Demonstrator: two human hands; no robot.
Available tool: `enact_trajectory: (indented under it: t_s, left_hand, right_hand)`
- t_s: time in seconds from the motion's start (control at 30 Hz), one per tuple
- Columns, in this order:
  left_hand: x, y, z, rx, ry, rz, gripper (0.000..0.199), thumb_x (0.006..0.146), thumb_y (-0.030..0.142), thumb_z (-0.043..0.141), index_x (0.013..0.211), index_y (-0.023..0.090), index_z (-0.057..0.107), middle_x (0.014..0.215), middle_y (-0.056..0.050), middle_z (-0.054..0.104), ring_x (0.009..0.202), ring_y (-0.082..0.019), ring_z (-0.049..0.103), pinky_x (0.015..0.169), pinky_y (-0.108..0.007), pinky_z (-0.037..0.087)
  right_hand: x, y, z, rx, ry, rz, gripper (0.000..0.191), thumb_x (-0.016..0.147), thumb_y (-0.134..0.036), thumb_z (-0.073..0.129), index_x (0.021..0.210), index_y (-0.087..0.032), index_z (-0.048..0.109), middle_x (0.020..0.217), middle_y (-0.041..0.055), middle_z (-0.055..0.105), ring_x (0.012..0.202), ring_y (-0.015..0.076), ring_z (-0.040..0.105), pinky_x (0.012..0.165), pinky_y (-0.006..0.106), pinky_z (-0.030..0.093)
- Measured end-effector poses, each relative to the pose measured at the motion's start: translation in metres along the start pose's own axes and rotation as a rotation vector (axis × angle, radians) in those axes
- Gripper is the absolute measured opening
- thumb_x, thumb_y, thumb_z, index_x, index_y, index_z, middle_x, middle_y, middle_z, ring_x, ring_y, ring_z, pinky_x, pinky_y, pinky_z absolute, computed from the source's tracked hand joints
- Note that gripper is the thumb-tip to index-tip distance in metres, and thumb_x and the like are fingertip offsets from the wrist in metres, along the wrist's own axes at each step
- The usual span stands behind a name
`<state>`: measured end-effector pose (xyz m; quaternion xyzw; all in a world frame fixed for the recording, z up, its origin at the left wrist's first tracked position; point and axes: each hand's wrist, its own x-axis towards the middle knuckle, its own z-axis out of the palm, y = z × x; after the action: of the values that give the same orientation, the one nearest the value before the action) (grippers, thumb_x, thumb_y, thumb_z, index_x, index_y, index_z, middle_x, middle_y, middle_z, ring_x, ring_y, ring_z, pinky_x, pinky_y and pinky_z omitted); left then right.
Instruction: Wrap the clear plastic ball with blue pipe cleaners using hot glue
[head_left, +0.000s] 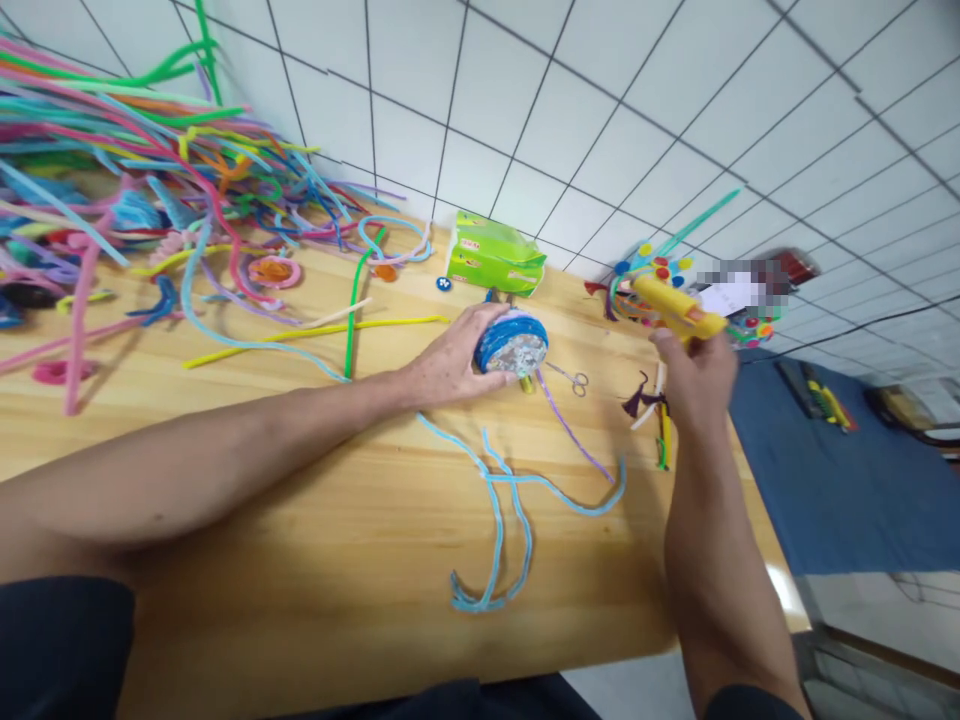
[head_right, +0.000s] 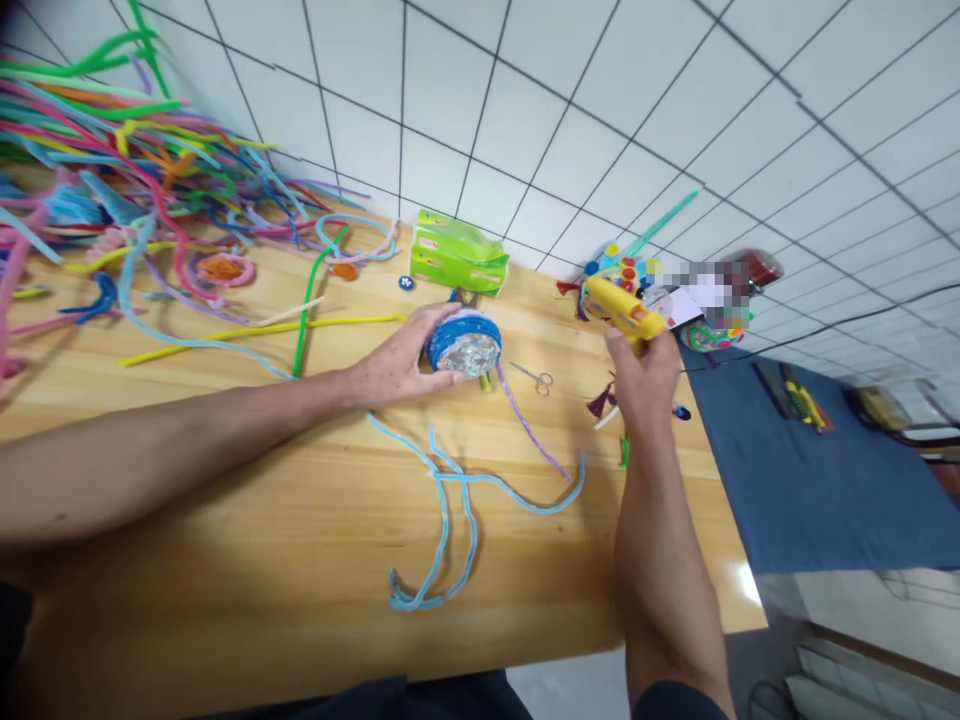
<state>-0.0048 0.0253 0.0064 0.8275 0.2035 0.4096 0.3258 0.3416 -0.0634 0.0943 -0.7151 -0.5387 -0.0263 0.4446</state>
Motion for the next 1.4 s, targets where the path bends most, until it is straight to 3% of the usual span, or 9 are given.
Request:
enact_trajectory:
  t_s: [0.1, 0.2, 0.27, 0.37, 0.43, 0.57, 0.77, 1.1, 1.4]
  left_hand:
    - [-0.001, 0.001, -0.001, 0.012, -0.007, 0.013, 0.088, 0.089, 0.044, 0.085, 0.163, 0.019, 0.043, 0.165, -0.022, 0.053, 0.158, -0.04, 0.052, 0.134, -0.06, 0.044]
    - [-0.002, 0.0, -0.001, 0.035, 0.009, 0.005, 0.087, 0.088, 0.043, 0.086, 0.162, 0.02, 0.044, 0.162, -0.021, 0.056, 0.154, -0.039, 0.055, 0.132, -0.06, 0.047]
    - [-0.002, -0.001, 0.0, 0.051, 0.025, 0.003, 0.087, 0.089, 0.042, 0.086, 0.162, 0.019, 0.044, 0.161, -0.021, 0.057, 0.153, -0.039, 0.056, 0.131, -0.059, 0.048]
    - [-0.003, -0.002, 0.0, 0.066, 0.042, 0.004, 0.088, 0.09, 0.043, 0.087, 0.163, 0.018, 0.043, 0.162, -0.021, 0.056, 0.154, -0.037, 0.056, 0.132, -0.057, 0.048]
    - [-0.003, -0.003, 0.0, 0.071, 0.045, 0.001, 0.088, 0.091, 0.045, 0.087, 0.164, 0.019, 0.043, 0.163, -0.02, 0.055, 0.154, -0.037, 0.056, 0.132, -0.057, 0.047]
    - [-0.004, -0.004, -0.001, 0.042, 0.033, -0.025, 0.092, 0.09, 0.05, 0.088, 0.165, 0.024, 0.043, 0.164, -0.017, 0.055, 0.155, -0.038, 0.055, 0.134, -0.058, 0.046]
    - [-0.008, -0.004, -0.001, -0.044, 0.01, -0.163, 0.096, 0.089, 0.057, 0.089, 0.166, 0.029, 0.041, 0.166, -0.017, 0.052, 0.153, -0.039, 0.057, 0.131, -0.062, 0.049]
    - [-0.002, 0.005, 0.0, -0.024, 0.01, -0.2, 0.091, 0.087, 0.051, 0.09, 0.16, 0.025, 0.043, 0.157, -0.018, 0.058, 0.147, -0.037, 0.061, 0.125, -0.06, 0.055]
    - [-0.006, 0.0, 0.004, 0.003, 0.036, -0.125, 0.092, 0.089, 0.045, 0.089, 0.163, 0.022, 0.039, 0.161, -0.019, 0.055, 0.15, -0.035, 0.059, 0.129, -0.055, 0.051]
  right_hand:
    - [-0.022, -0.037, -0.007, 0.261, 0.112, -0.091, 0.032, 0.082, -0.044, 0.084, 0.102, -0.019, 0.076, 0.101, 0.0115, 0.08, 0.091, 0.0279, 0.076, 0.087, 0.048, 0.064]
    - [-0.052, -0.056, -0.008, 0.23, -0.021, -0.074, 0.025, 0.088, -0.04, 0.085, 0.1, -0.02, 0.078, 0.094, 0.0064, 0.079, 0.078, 0.0222, 0.073, 0.071, 0.038, 0.062]
    - [-0.069, -0.061, -0.005, 0.172, -0.163, -0.136, 0.023, 0.093, -0.04, 0.082, 0.108, -0.023, 0.078, 0.097, 0.004, 0.08, 0.079, 0.0211, 0.074, 0.07, 0.036, 0.061]
    - [-0.08, -0.064, 0.002, 0.063, -0.324, -0.412, 0.022, 0.097, -0.032, 0.078, 0.119, -0.026, 0.076, 0.106, 0.0049, 0.083, 0.09, 0.023, 0.078, 0.08, 0.038, 0.064]
    - [-0.079, -0.065, 0.007, 0.003, -0.364, -0.564, 0.024, 0.099, -0.026, 0.073, 0.123, -0.026, 0.073, 0.106, 0.006, 0.083, 0.089, 0.0234, 0.078, 0.08, 0.038, 0.064]
    - [-0.073, -0.061, 0.016, -0.054, -0.34, -0.688, 0.03, 0.103, -0.021, 0.069, 0.132, -0.025, 0.067, 0.101, 0.0068, 0.082, 0.086, 0.0246, 0.076, 0.076, 0.038, 0.062]
    - [-0.078, -0.058, 0.019, -0.046, -0.261, -0.686, 0.032, 0.107, -0.026, 0.067, 0.138, -0.022, 0.064, 0.106, 0.0085, 0.081, 0.092, 0.0249, 0.076, 0.082, 0.038, 0.061]
    - [-0.095, -0.035, 0.013, -0.17, -0.256, -0.603, 0.034, 0.105, -0.029, 0.064, 0.139, -0.024, 0.066, 0.111, 0.0109, 0.084, 0.093, 0.0273, 0.077, 0.083, 0.04, 0.061]
    - [-0.089, -0.054, 0.006, -0.239, -0.24, -0.834, 0.035, 0.107, -0.023, 0.058, 0.142, -0.018, 0.063, 0.099, 0.0112, 0.081, 0.083, 0.0259, 0.071, 0.075, 0.038, 0.056]
